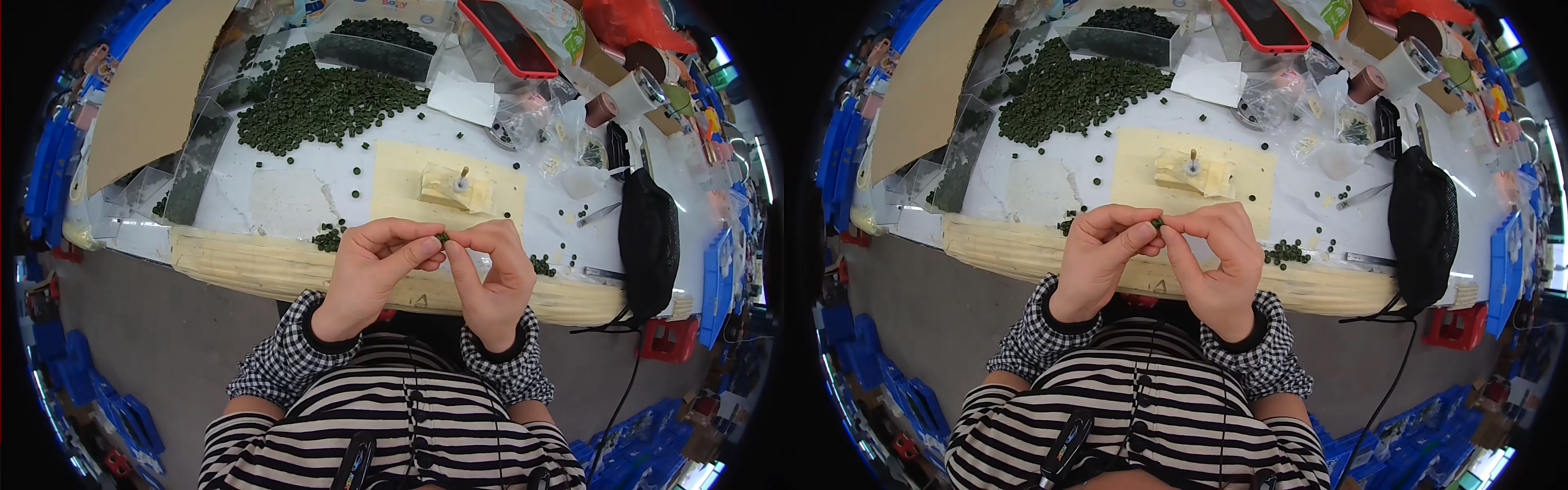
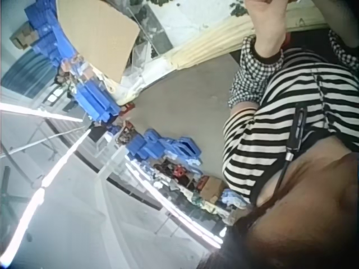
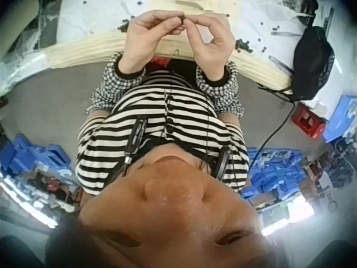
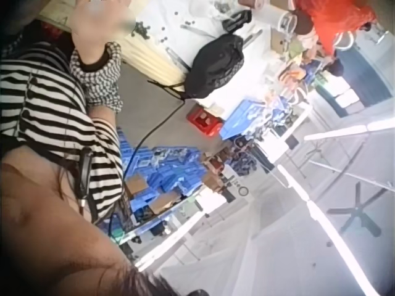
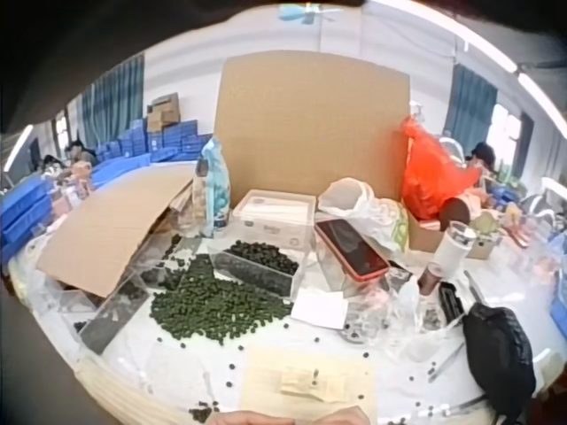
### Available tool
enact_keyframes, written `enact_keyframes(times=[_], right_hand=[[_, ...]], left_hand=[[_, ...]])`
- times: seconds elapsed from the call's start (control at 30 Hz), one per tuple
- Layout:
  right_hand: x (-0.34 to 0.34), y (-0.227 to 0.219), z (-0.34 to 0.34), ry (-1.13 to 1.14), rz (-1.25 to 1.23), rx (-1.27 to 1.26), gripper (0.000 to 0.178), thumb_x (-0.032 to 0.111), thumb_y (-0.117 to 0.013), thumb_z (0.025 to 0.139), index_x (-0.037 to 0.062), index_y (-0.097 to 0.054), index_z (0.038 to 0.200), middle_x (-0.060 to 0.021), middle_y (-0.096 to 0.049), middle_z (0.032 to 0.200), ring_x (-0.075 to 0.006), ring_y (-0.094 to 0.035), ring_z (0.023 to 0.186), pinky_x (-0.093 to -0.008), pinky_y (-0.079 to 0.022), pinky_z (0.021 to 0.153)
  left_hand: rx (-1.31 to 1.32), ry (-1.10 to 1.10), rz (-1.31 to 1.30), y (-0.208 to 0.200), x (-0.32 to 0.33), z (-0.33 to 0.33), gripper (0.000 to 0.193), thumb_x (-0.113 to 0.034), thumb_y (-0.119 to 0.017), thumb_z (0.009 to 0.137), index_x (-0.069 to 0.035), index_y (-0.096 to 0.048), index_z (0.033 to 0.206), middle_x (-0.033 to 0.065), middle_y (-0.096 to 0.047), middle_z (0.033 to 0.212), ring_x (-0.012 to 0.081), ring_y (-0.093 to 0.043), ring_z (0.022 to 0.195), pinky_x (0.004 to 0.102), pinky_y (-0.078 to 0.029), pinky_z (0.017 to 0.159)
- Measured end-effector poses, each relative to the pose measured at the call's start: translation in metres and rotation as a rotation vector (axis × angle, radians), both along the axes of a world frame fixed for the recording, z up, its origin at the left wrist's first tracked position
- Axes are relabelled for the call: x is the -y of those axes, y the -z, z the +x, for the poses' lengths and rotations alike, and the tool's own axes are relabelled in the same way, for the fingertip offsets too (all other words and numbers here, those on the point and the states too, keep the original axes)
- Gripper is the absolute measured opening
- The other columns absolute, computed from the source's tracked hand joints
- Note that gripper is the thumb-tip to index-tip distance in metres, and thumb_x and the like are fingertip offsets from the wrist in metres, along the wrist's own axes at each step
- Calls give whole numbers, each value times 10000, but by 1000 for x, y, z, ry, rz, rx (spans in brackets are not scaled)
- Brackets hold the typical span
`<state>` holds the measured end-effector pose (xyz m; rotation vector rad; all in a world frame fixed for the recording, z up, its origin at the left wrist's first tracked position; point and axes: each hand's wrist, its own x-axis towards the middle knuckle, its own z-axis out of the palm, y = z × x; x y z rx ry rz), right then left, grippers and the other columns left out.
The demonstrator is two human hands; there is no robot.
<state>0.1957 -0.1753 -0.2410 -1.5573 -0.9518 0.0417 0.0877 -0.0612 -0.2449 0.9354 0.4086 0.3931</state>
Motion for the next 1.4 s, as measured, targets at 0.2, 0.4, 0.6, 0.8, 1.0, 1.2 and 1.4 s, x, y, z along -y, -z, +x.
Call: enact_keyframes(times=[0.2, 0.4, 0.6, 0.8, 1.0, 1.2, 1.4], right_hand=[[0, 1, 1, 11, -1, 225, 261, -54, -742, 696, 41, -725, 938, -42, -655, 820, -185, -563, 759, -278, -448, 667], [4, 3, 3, -93, -18, 150, 298, -54, -750, 676, 51, -735, 954, -35, -653, 824, -190, -553, 755, -283, -452, 660], [6, 4, 2, -108, -25, 290, 298, -59, -751, 680, 39, -734, 961, -50, -652, 833, -187, -563, 744, -275, -451, 633], [8, 9, -1, -170, -2, -27, 294, -72, -736, 710, 24, -727, 987, -68, -656, 867, -190, -580, 760, -274, -456, 642], [7, 7, 0, -95, 10, 64, 311, -75, -733, 709, 32, -727, 1001, -65, -657, 871, -188, -576, 758, -273, -454, 664], [5, 4, 1, -117, 7, 90, 318, -74, -731, 710, 40, -728, 1007, -58, -660, 867, -182, -570, 751, -274, -445, 652], [6, 6, 2, -134, 19, 46, 313, -68, -729, 721, 40, -728, 1014, -62, -662, 868, -179, -574, 751, -267, -449, 649]], left_hand=[[-18, -27, 27, -2, -1, 0, 179, -46, -640, 897, 14, -670, 1063, 82, -699, 917, 100, -650, 801, 215, -536, 757], [-17, -8, 370, -6, -10, -3, 152, 17, -633, 878, 28, -681, 1022, 93, -685, 900, 127, -648, 787, 235, -540, 734], [-17, 100, 499, -12, -21, -6, 186, 56, -639, 851, 20, -695, 1025, 100, -666, 866, 125, -637, 783, 230, -523, 710], [38, 51, 662, -10, -20, -6, 199, 60, -639, 849, 20, -692, 1036, 92, -662, 864, 127, -635, 784, 232, -524, 722], [66, -6, 540, -8, -14, -1, 196, 45, -643, 852, 24, -687, 1041, 87, -678, 882, 128, -646, 815, 227, -530, 746], [73, -23, 324, -5, -11, -2, 165, 55, -630, 858, 47, -681, 1015, 98, -677, 924, 135, -653, 865, 232, -538, 775], [91, -39, 487, -2, -13, -2, 176, 107, -623, 839, 57, -676, 998, 133, -664, 942, 164, -653, 842, 256, -545, 758]])
